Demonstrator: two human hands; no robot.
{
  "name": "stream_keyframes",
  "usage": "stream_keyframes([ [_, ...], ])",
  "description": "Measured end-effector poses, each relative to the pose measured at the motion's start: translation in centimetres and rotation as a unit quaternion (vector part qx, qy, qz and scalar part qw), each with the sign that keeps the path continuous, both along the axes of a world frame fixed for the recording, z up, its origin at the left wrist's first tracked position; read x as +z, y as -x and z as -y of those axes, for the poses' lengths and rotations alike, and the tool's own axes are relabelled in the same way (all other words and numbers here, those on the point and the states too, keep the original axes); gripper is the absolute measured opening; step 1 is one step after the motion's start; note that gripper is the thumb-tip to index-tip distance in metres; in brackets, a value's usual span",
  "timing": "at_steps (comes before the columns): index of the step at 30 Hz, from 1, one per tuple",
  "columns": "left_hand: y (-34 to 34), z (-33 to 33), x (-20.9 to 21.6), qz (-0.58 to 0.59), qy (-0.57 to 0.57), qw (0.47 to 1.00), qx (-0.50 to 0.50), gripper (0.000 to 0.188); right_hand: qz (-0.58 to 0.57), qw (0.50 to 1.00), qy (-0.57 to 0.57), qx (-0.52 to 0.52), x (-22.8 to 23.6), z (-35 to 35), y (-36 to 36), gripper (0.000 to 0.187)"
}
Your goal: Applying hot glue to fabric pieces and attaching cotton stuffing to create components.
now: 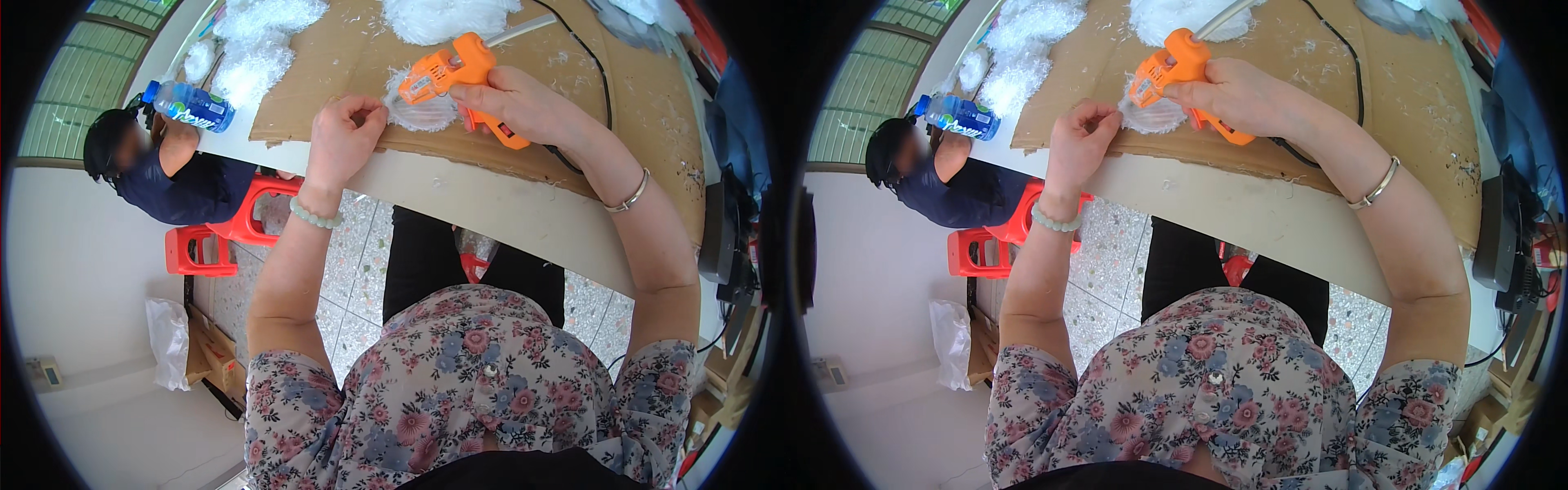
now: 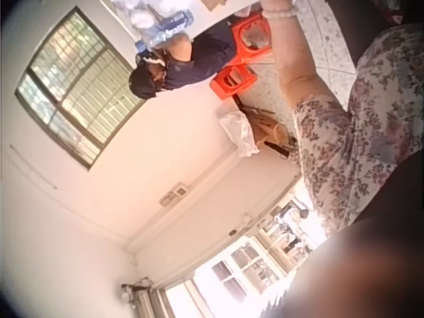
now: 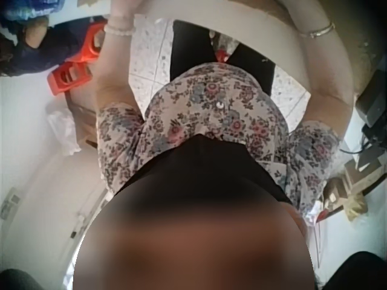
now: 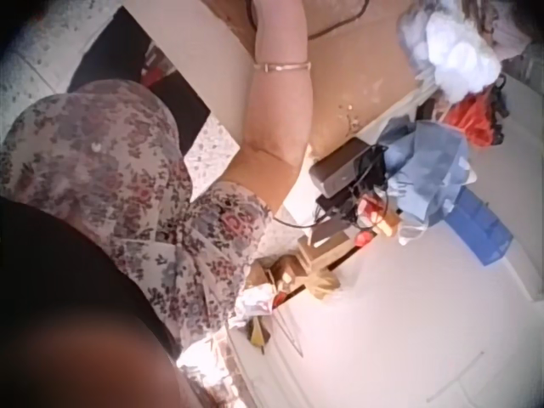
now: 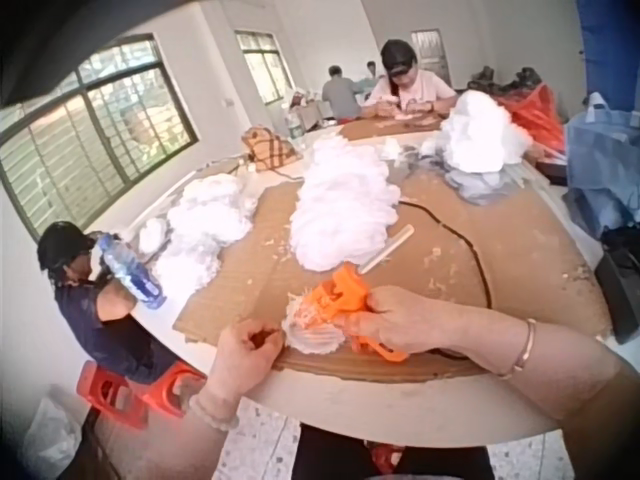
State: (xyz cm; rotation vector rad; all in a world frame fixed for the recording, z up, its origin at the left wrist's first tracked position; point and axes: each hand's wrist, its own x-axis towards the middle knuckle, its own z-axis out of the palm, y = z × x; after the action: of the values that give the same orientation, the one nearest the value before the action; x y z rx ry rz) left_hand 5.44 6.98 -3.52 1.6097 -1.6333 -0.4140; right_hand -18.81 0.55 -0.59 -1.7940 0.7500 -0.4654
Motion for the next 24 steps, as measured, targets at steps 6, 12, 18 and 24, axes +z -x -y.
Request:
stream_keyframes([
  [6, 0.1, 0.2, 0.1, 0.009, 0.004, 1.0, -0.004, 0.011, -0.032, 0.999, 0.024, 0.015, -0.1, 0.1, 0.0, 0.042],
  [12, 0.2, 0.2, 0.2, 0.003, 0.001, 1.0, 0.0, 0.01, -0.043, 0.999, 0.024, 0.018, 0.4, -0.1, 0.5, 0.042],
  [18, 0.4, 0.3, 0.4, 0.013, 0.008, 1.0, -0.003, 0.011, -0.053, 0.998, 0.019, 0.014, 1.1, -0.4, 0.9, 0.042],
  [24, 0.6, 0.4, 0.7, -0.002, 0.003, 1.0, -0.002, 0.013, -0.091, 0.995, 0.021, 0.028, 2.1, -0.3, 1.7, 0.043],
])
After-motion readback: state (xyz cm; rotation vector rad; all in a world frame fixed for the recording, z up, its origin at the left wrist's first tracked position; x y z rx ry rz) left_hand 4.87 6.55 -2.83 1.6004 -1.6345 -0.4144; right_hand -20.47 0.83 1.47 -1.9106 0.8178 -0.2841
